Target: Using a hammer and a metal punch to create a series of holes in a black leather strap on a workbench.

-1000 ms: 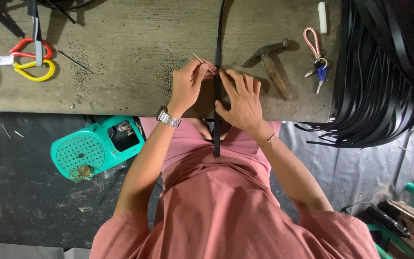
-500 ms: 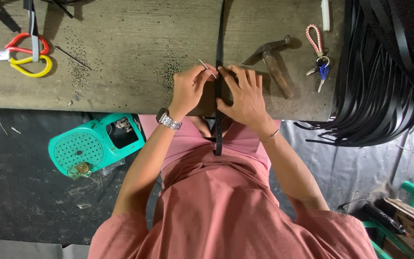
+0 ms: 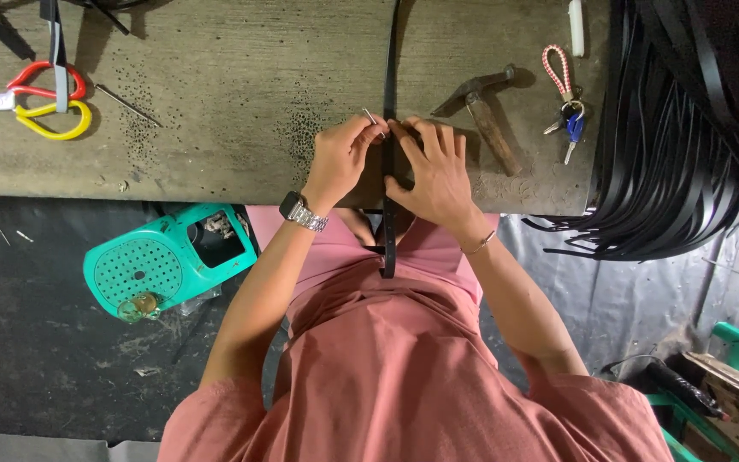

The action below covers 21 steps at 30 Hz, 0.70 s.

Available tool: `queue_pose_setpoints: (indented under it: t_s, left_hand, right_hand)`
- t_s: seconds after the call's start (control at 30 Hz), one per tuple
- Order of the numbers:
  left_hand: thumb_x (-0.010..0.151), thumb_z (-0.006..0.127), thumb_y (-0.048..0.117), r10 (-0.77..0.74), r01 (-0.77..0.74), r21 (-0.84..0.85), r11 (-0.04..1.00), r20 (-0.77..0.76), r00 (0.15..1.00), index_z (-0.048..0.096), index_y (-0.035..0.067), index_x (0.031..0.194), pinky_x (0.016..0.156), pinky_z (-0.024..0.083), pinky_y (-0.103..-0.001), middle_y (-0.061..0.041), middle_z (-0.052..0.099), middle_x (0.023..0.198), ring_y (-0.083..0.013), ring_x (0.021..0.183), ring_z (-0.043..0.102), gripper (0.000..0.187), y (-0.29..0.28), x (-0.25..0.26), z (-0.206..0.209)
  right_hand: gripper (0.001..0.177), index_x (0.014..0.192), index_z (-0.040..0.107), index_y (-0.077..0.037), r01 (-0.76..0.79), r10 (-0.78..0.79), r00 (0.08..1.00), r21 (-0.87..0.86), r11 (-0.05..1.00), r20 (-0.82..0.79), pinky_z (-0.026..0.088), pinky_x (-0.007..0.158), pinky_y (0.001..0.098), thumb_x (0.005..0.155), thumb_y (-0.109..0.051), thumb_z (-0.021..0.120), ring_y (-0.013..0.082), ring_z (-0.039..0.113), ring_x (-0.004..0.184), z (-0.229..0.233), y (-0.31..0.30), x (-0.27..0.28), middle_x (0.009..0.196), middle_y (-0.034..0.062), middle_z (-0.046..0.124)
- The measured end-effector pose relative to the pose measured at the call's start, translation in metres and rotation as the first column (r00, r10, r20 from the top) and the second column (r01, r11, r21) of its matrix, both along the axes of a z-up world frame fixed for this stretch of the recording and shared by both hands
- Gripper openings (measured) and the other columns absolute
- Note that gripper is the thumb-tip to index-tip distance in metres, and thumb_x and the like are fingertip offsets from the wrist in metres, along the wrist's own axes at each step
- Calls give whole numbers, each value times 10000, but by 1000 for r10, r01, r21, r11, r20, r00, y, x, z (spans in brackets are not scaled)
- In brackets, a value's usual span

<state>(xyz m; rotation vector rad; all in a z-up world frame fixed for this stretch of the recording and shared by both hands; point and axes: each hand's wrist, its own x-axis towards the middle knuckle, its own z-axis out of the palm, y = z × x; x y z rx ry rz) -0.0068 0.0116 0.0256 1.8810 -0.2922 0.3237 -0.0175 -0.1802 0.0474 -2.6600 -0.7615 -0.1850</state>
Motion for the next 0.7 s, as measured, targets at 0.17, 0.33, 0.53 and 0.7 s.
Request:
queue_pose_setpoints:
  t_s: [0.17,0.33,0.53,0.7]
  left_hand:
    - [1039,642,79,4,-4,7,1000,-10,1000,743,100,1048,735,605,-333,-58,795,859,-220,755,775,103,0,0,1]
    - [1032,658,98,21,-22,53,998,5,1000,747,102,1041,712,604,-347,-80,790,833,-271,756,772,89,-1,-1,5]
    - [1015,690,121,36,-37,82,996,21,999,758,128,1029,668,601,-331,-79,778,794,-274,726,764,70,-1,-1,5]
    - [1018,685,125,37,-38,67,997,15,999,757,141,1033,673,601,-337,-76,778,800,-282,747,766,75,-3,-2,11]
  right_hand:
    - [802,1407,616,-106,-2,2,1000,-5,1000,24,371,812,418,669,-348,819,285,449,1074,2,1,0,1263,76,472]
    - [784,1401,618,-98,-7,7,1000,1,1000,28,368,820,419,684,-354,807,288,446,1072,3,0,-1,1251,80,472]
    - [796,1400,619,-97,-1,1,1000,2,1000,26,364,817,419,671,-353,810,292,450,1066,3,1,-1,1242,79,478]
    - [813,1411,615,-108,5,-5,1000,2,1000,28,371,819,422,663,-358,813,292,458,1084,4,1,-1,1257,73,484]
